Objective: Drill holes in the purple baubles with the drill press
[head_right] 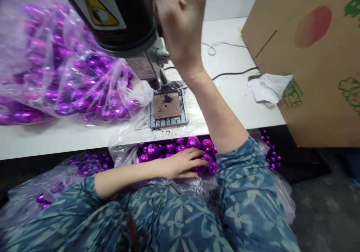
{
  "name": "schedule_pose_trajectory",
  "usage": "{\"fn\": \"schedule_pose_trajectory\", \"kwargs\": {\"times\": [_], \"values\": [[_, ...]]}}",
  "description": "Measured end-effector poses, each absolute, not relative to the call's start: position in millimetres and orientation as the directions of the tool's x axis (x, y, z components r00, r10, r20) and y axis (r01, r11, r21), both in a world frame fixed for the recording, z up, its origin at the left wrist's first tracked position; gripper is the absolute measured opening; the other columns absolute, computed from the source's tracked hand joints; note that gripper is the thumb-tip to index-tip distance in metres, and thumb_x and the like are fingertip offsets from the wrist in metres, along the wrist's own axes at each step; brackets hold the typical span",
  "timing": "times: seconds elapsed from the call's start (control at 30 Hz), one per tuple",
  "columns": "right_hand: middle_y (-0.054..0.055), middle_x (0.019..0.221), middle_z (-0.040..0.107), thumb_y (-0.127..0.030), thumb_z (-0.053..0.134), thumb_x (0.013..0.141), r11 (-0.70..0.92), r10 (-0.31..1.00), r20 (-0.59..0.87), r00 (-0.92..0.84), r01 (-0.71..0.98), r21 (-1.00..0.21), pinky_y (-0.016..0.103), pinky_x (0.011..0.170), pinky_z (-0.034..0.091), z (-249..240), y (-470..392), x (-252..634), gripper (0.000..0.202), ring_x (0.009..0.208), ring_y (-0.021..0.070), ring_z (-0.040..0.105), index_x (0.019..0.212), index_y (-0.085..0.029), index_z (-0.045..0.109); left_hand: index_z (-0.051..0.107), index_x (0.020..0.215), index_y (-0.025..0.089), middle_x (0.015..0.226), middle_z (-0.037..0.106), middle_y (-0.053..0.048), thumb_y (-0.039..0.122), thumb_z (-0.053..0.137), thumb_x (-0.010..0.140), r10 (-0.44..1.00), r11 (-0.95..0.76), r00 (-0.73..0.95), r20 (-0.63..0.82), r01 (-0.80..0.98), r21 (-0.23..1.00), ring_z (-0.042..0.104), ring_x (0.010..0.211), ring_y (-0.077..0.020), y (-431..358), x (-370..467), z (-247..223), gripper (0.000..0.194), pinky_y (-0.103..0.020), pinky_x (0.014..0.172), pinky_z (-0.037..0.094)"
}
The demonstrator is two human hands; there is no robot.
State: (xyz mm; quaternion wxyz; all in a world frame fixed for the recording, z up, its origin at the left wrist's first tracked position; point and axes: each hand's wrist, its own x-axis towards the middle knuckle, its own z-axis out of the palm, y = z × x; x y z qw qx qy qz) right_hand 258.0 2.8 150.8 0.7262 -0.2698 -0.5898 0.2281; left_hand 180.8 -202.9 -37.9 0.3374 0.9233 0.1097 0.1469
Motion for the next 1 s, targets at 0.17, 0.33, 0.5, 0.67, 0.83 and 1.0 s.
{"fn": "schedule_pose_trajectory", "kwargs": {"times": [0.17,0.33,0.5,0.67,0.83,1.0], "values": [[-0.01,0.04,0.035,-0.064,0.074,0.074,0.877,0.479,0.826,0.297,-0.206,-0.434,0.035,0.035,0.015,149.8,5.4,261.4,0.051,0.031,0.0072,0.024,0.058,-0.028,0.041,0.064,0.113,0.021,0.113,0.076,-0.011,0.013,0.055,0.099,0.656,-0.694,0.525,0.542,0.137,0.707,0.073,0.11,-0.0218,-142.7,135.3,-27.0,0.018,-0.039,0.095,0.061],[-0.008,0.039,0.036,-0.064,0.075,0.074,0.874,0.486,0.812,0.324,-0.152,-0.462,0.034,0.034,0.015,153.8,-2.8,260.8,0.055,0.03,0.007,0.024,0.053,-0.026,0.041,0.062,0.096,0.019,0.1,0.075,-0.008,-0.001,0.043,0.091,0.905,-0.359,0.048,0.422,0.619,0.698,0.071,0.097,-0.0188,-23.3,58.3,-12.2,0.027,-0.034,0.087,0.058],[-0.008,0.04,0.033,-0.07,0.071,0.075,0.88,0.469,0.819,0.329,-0.097,-0.465,0.032,0.032,0.017,153.5,-4.5,260.8,0.061,0.031,0.0054,0.025,0.05,-0.025,0.038,0.072,0.119,0.009,0.13,0.069,-0.022,0.001,0.053,0.087,0.992,-0.11,0.113,-0.06,0.993,0.049,0.061,0.128,-0.032,56.3,26.3,-7.9,0.038,-0.042,0.107,0.049],[-0.008,0.04,0.035,-0.068,0.074,0.076,0.881,0.469,0.822,0.322,-0.11,-0.46,0.031,0.032,0.018,153.6,-5.1,261.0,0.062,0.03,0.0058,0.028,0.05,-0.024,0.039,0.067,0.136,0.0,0.147,0.061,-0.031,0.009,0.055,0.089,0.986,-0.058,0.038,-0.163,0.991,-0.123,0.045,0.147,-0.043,76.6,24.0,-17.2,0.049,-0.057,0.121,0.034],[-0.007,0.041,0.033,-0.084,0.057,0.074,0.865,0.484,0.818,0.311,-0.029,-0.501,0.031,0.035,0.022,154.6,-6.2,261.9,0.068,0.033,0.0056,0.028,0.052,-0.024,0.034,0.062,0.14,-0.007,0.153,0.055,-0.034,0.014,0.05,0.093,0.978,-0.088,0.048,-0.202,0.977,-0.193,0.04,0.152,-0.0433,75.8,16.0,-25.0,0.053,-0.058,0.127,0.024],[-0.008,0.042,0.034,-0.073,0.063,0.078,0.872,0.471,0.83,0.298,-0.016,-0.489,0.029,0.036,0.026,154.2,-8.1,261.6,0.062,0.034,0.0048,0.025,0.053,-0.024,0.035,0.066,0.133,-0.007,0.151,0.053,-0.038,0.023,0.057,0.092,0.977,-0.134,0.129,-0.169,0.991,-0.016,0.036,0.153,-0.0504,71.1,6.5,-31.1,0.052,-0.067,0.127,0.018]]}}
